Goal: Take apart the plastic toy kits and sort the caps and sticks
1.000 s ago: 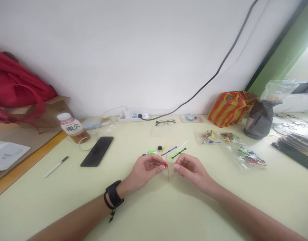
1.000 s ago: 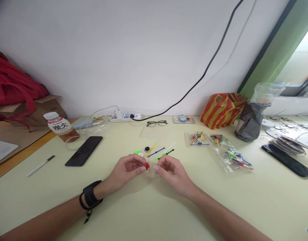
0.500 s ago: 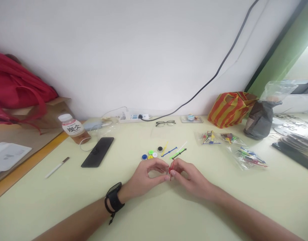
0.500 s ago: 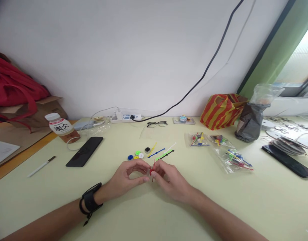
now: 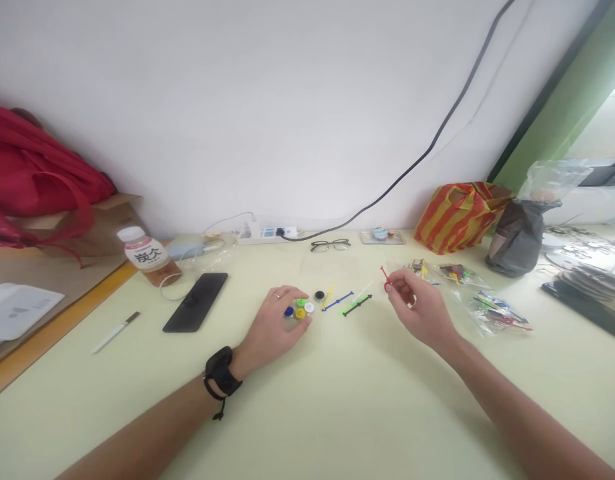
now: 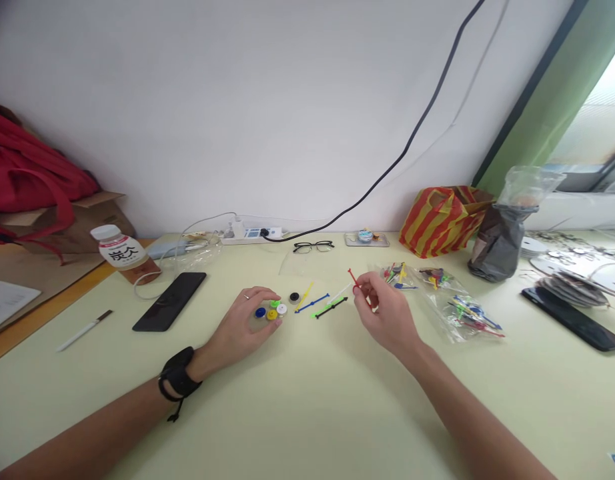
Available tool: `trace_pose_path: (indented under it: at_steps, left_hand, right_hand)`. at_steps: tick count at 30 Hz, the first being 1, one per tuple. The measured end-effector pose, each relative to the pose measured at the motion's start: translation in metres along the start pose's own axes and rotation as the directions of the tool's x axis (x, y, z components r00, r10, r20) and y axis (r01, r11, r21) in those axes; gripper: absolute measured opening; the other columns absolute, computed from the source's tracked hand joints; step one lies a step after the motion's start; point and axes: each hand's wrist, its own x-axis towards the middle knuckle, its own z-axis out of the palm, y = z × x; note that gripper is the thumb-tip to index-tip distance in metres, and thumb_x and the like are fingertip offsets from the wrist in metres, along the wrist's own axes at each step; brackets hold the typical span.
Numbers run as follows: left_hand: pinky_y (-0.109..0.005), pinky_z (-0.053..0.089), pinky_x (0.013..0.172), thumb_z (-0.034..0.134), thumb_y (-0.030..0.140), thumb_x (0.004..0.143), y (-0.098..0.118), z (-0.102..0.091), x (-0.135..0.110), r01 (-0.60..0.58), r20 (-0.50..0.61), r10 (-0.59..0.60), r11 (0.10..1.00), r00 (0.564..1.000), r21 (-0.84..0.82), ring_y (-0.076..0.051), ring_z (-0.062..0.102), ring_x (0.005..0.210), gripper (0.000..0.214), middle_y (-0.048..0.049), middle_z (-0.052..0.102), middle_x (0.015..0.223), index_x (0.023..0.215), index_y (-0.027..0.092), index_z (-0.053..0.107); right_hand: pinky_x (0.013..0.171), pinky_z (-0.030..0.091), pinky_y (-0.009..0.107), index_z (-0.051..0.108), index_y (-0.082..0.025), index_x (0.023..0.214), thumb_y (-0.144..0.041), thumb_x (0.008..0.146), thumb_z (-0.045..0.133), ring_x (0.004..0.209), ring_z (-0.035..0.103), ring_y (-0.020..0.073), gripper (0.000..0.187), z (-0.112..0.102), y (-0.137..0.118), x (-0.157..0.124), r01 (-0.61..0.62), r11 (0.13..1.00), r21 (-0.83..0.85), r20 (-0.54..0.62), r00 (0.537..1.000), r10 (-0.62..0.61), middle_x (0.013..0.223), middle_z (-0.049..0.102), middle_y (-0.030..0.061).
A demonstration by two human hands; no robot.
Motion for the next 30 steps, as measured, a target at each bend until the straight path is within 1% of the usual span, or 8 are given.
trace_pose_path:
  at_steps: [4, 7, 9, 11, 15, 19, 24, 30]
  left_hand:
    - [-0.045, 0.047, 0.105, 0.066, 0.026, 0.093, -0.006, 0.004, -0.001, 0.010, 0.031, -0.011, 1.000, 0.999, 0.010, -0.027, 0.057, 0.120, 0.020, -0.0082, 0.065, 0.124, 0.113, 0.024, 0.068]
    - [-0.045, 0.047, 0.106, 0.065, 0.026, 0.094, -0.007, 0.006, -0.001, -0.012, 0.035, 0.011, 1.000, 0.999, 0.018, -0.027, 0.057, 0.121, 0.016, -0.0082, 0.067, 0.119, 0.108, 0.023, 0.070]
    - [-0.046, 0.047, 0.107, 0.064, 0.025, 0.095, -0.007, 0.006, -0.002, -0.043, 0.050, 0.041, 0.999, 0.998, 0.031, -0.027, 0.055, 0.123, 0.017, -0.0083, 0.067, 0.120, 0.111, 0.024, 0.071]
    - [-0.049, 0.045, 0.109, 0.065, 0.024, 0.094, -0.006, 0.006, -0.002, -0.081, 0.077, 0.077, 0.996, 0.994, 0.049, -0.029, 0.051, 0.129, 0.022, -0.0084, 0.066, 0.125, 0.115, 0.026, 0.071]
    - [-0.056, 0.041, 0.115, 0.068, 0.022, 0.091, -0.002, 0.006, -0.005, -0.150, 0.115, 0.144, 0.987, 0.983, 0.053, -0.034, 0.041, 0.140, 0.028, -0.0078, 0.064, 0.135, 0.118, 0.028, 0.072]
    - [-0.057, 0.041, 0.115, 0.071, 0.022, 0.089, 0.008, 0.003, -0.006, -0.238, 0.193, 0.233, 0.971, 0.953, 0.001, -0.034, 0.040, 0.145, 0.034, -0.0057, 0.063, 0.141, 0.122, 0.032, 0.072]
    - [-0.054, 0.042, 0.116, 0.068, 0.024, 0.092, 0.019, 0.001, -0.008, -0.329, 0.298, 0.322, 0.944, 0.899, -0.030, -0.034, 0.042, 0.144, 0.037, -0.0065, 0.065, 0.140, 0.128, 0.032, 0.069]
    - [-0.054, 0.042, 0.117, 0.066, 0.025, 0.094, 0.022, 0.002, -0.008, -0.342, 0.333, 0.328, 0.940, 0.884, -0.019, -0.034, 0.044, 0.143, 0.035, -0.0065, 0.066, 0.140, 0.129, 0.030, 0.068]
  right_hand:
    - [0.059, 0.036, 0.031, 0.056, -0.025, 0.101, -0.025, 0.089, 0.054, 0.061, 0.058, 0.0189, 0.012, -0.011, 0.022, 0.005, -0.057, 0.941, -0.334, 0.124, 0.987, 0.103, 0.070, 0.065, -0.0007]
    - [0.058, 0.032, 0.031, 0.059, -0.024, 0.096, -0.021, 0.086, 0.053, 0.067, 0.063, 0.0225, 0.012, -0.017, 0.039, 0.005, -0.060, 0.844, -0.533, 0.282, 0.928, 0.243, 0.073, 0.068, 0.0022]
    - [0.060, 0.033, 0.032, 0.061, -0.024, 0.098, -0.019, 0.087, 0.053, 0.075, 0.067, 0.0260, 0.015, -0.019, 0.049, 0.005, -0.047, 0.790, -0.612, 0.300, 0.910, 0.287, 0.081, 0.072, 0.0059]
    - [0.063, 0.037, 0.034, 0.062, -0.023, 0.105, -0.019, 0.087, 0.054, 0.087, 0.069, 0.0294, 0.020, -0.018, 0.055, 0.005, -0.037, 0.767, -0.641, 0.248, 0.935, 0.252, 0.093, 0.074, 0.0093]
    - [0.078, 0.049, 0.040, 0.062, -0.023, 0.111, -0.024, 0.094, 0.052, 0.103, 0.068, 0.0314, 0.020, -0.009, 0.050, 0.004, 0.093, 0.847, -0.523, 0.198, 0.980, 0.015, 0.113, 0.072, 0.0120]
    - [0.101, 0.051, 0.047, 0.060, -0.023, 0.127, -0.023, 0.102, 0.042, 0.121, 0.062, 0.0296, 0.031, 0.009, 0.033, -0.003, 0.308, 0.921, -0.239, 0.326, 0.919, -0.223, 0.127, 0.068, 0.0128]
    - [0.110, 0.048, 0.053, 0.059, -0.024, 0.136, -0.022, 0.103, 0.044, 0.133, 0.055, 0.0305, 0.037, 0.028, 0.025, -0.009, 0.334, 0.933, -0.131, 0.386, 0.885, -0.262, 0.141, 0.063, 0.0126]
    - [0.109, 0.049, 0.054, 0.060, -0.023, 0.137, -0.022, 0.102, 0.046, 0.131, 0.056, 0.0300, 0.038, 0.031, 0.024, -0.009, 0.328, 0.940, -0.098, 0.400, 0.877, -0.265, 0.139, 0.064, 0.0133]
